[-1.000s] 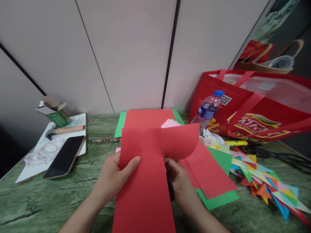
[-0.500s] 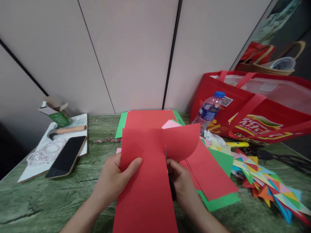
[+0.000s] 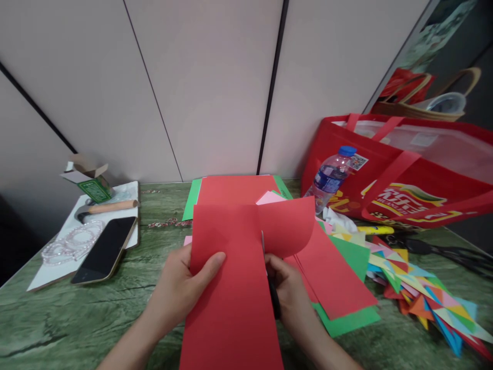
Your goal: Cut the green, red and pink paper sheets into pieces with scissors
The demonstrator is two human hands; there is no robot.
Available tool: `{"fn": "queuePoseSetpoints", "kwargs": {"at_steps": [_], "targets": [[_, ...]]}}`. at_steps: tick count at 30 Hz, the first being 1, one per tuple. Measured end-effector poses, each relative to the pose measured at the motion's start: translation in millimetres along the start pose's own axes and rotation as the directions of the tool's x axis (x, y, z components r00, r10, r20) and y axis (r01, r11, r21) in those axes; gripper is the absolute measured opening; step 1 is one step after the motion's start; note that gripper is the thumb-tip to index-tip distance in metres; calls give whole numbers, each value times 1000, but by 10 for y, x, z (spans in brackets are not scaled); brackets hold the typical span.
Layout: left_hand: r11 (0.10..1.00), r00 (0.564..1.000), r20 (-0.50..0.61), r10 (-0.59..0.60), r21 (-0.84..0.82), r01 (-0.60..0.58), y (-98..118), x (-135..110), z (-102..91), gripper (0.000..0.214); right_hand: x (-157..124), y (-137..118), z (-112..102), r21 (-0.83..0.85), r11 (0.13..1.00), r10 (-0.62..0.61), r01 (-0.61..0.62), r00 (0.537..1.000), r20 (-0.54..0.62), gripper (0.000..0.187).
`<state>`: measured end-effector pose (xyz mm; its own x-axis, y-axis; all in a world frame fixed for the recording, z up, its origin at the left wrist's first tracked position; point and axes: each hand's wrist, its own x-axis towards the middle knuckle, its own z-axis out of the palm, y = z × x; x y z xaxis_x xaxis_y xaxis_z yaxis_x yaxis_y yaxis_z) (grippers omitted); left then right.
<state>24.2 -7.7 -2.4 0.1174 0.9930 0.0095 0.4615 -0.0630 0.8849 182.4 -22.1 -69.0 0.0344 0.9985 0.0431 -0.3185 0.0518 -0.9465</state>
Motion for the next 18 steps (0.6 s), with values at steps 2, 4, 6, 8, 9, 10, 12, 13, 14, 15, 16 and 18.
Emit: {"fn": "queuePoseSetpoints", "kwargs": {"at_steps": [2, 4, 6, 8, 9, 10, 12, 13, 14, 15, 16, 18], "targets": [[1000, 1000, 0, -5, 0, 5, -3, -6, 1, 25, -1, -16, 2, -12, 1000, 11, -11, 1000, -5, 10], [1000, 1000, -4, 4, 7, -4, -6, -14, 1, 25, -3, -23, -3, -22, 1000, 15, -15, 1000, -11, 10], [1000, 1000, -7, 15, 14, -15, -7, -19, -2, 25, -7, -14, -15, -30, 999, 12, -13, 1000, -12, 10], [1000, 1000, -5, 15, 14, -15, -4, -20, -4, 25, -13, 3, -29, -34, 999, 15, -15, 1000, -2, 9], [1000, 1000, -4, 11, 14, -11, -2, -21, -5, 25, -16, 11, -34, -35, 999, 14, -14, 1000, 1, 9], [1000, 1000, -4, 8, 14, -8, 1, -21, -4, 25, -19, 16, -35, -34, 999, 10, -10, 1000, 5, 9], [1000, 1000, -8, -4, 12, 4, 7, -25, 1, 26, -24, 15, -29, -28, 1000, 2, -1, 1000, 6, 9], [1000, 1000, -9, -13, 9, 13, 10, -27, 4, 26, -26, 10, -22, -19, 1000, -1, 1, 1000, 6, 9], [1000, 1000, -9, -22, 6, 23, 14, -31, 7, 26, -28, 3, -14, -7, 1000, 1, -1, 1000, 9, 9], [1000, 1000, -7, -30, 3, 30, 18, -34, 11, 26, -30, -5, -7, 9, 1000, 4, -5, 1000, 13, 10], [999, 999, -1, -35, 2, 35, 22, -38, 13, 26, -31, -12, -2, 24, 1000, 5, -6, 1000, 18, 12], [999, 999, 17, -37, 2, 37, 23, -45, 13, 25, -34, -21, -4, 31, 999, -10, 9, 999, 35, 17]]}}
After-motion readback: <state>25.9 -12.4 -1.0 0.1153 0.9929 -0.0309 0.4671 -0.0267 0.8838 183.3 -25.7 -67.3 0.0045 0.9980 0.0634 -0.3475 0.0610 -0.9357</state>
